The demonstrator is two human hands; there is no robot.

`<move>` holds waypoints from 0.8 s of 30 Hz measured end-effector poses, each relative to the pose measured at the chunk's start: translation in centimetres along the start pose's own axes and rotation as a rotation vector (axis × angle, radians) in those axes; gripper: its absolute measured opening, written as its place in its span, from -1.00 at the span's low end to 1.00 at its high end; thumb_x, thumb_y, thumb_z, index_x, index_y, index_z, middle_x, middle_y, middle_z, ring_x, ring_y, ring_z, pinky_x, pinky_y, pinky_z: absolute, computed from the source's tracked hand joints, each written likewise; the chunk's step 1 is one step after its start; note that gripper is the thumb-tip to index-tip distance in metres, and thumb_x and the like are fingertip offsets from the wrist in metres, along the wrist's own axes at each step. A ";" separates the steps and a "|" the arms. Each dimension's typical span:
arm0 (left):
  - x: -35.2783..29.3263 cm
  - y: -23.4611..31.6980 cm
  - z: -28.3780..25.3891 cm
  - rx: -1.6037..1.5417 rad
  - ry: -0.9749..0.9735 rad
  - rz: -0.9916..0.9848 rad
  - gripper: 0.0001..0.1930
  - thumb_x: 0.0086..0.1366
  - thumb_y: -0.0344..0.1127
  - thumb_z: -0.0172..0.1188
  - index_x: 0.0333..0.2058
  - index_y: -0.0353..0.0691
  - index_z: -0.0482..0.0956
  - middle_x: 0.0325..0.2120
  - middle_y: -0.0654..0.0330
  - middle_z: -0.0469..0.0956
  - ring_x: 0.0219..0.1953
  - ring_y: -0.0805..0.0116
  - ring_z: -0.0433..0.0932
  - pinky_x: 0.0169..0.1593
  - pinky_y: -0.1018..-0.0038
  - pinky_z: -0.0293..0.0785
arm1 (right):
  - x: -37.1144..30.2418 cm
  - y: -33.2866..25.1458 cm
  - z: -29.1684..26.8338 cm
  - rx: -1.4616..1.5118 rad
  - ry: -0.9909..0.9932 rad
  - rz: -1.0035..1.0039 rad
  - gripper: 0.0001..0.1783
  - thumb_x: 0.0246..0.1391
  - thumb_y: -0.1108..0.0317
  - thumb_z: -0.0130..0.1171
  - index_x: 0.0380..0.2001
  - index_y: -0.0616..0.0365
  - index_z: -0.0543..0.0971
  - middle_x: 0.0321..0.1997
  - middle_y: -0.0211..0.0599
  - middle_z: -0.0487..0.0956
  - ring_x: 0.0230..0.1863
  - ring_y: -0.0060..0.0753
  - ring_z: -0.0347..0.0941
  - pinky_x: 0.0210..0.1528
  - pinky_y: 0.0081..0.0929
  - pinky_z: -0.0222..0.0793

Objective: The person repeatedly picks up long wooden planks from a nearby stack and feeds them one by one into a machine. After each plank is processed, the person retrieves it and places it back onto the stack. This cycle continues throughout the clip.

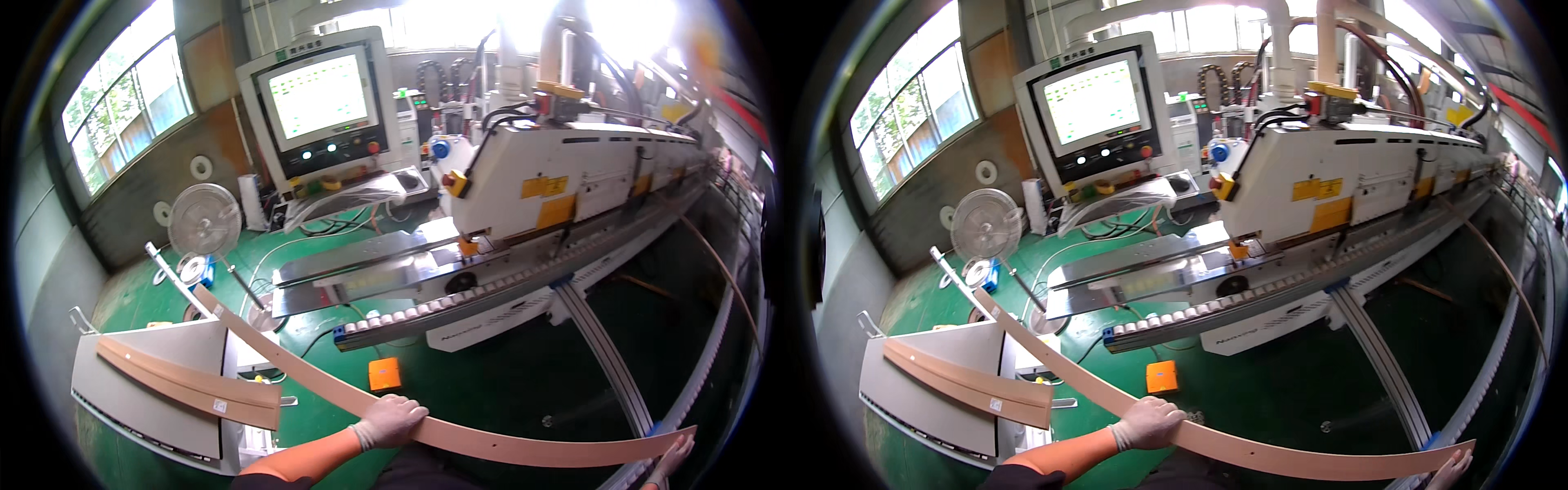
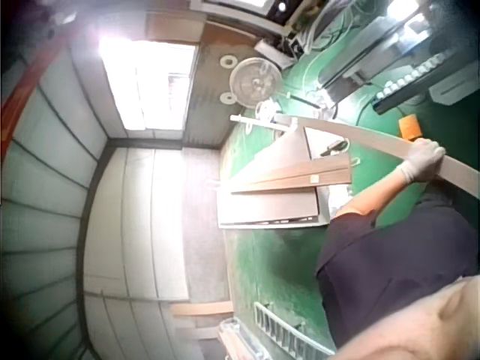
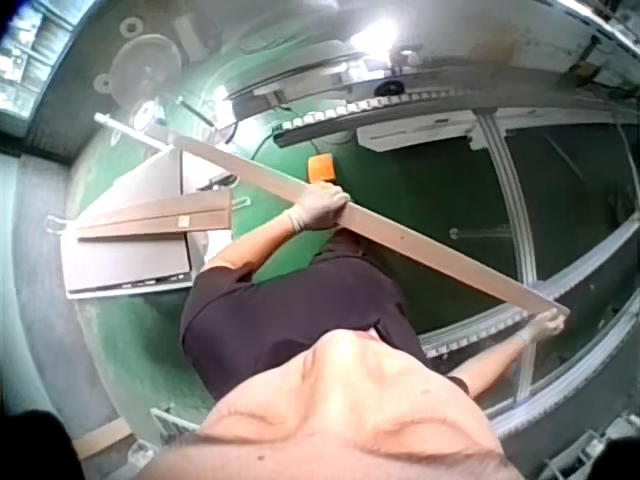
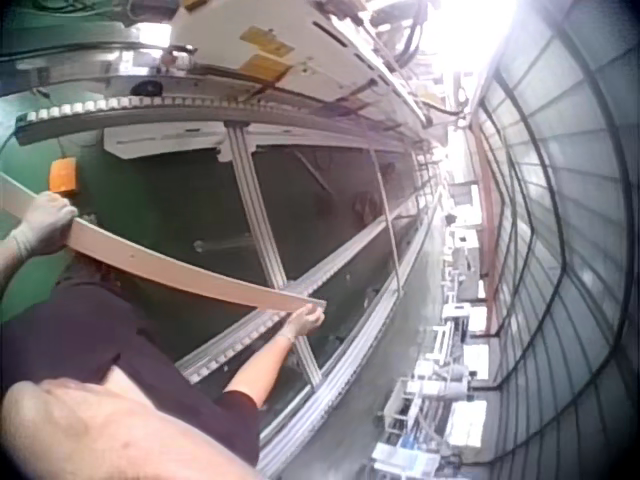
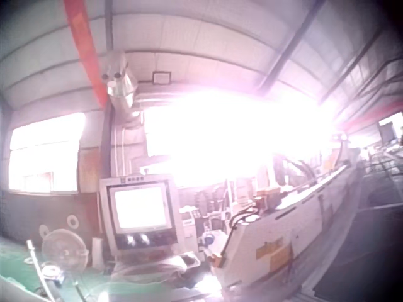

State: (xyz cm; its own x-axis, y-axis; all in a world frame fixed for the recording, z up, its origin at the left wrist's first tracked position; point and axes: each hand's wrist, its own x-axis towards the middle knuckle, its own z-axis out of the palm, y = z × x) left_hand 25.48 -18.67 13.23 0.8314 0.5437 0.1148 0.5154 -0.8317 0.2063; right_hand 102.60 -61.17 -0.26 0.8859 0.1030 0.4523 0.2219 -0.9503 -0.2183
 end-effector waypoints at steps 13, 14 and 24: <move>4.5 17.7 6.5 -0.170 -0.147 0.308 -0.84 0.32 -0.21 0.17 -0.30 -0.18 0.53 -0.37 -0.02 0.62 -0.27 -0.11 0.65 -0.18 -0.05 0.53 | -22.0 6.3 -17.9 1.800 -0.087 0.914 -0.29 0.34 -0.46 0.05 0.14 -0.10 0.57 -0.01 -0.43 0.69 0.02 -0.24 0.61 0.07 -0.15 0.55; 5.6 18.9 6.4 -0.175 -0.225 0.318 -0.83 0.33 -0.21 0.17 -0.29 -0.19 0.53 -0.35 -0.04 0.63 -0.25 -0.12 0.66 -0.15 -0.07 0.55 | -23.6 5.2 -19.3 1.975 -0.112 0.853 -0.25 0.25 -0.54 0.09 0.09 -0.11 0.58 0.04 -0.39 0.67 0.06 -0.23 0.60 0.12 -0.15 0.52; 8.5 24.1 3.0 -0.220 -0.507 0.476 -0.44 0.17 0.18 0.47 -0.23 -0.20 0.48 -0.36 -0.10 0.64 -0.28 -0.21 0.66 -0.19 -0.05 0.60 | -32.4 -11.9 -21.3 2.235 -0.238 0.976 -0.33 0.35 -0.18 0.19 0.20 0.18 0.46 0.02 0.05 0.64 0.03 0.13 0.63 0.22 0.18 0.54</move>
State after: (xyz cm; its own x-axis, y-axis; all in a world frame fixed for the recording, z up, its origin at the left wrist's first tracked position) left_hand 45.53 -34.42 16.28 0.9766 -0.0344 -0.2123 0.0647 -0.8943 0.4427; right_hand 62.55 -59.41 6.06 0.9311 0.1872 -0.3131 -0.3222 0.8247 -0.4648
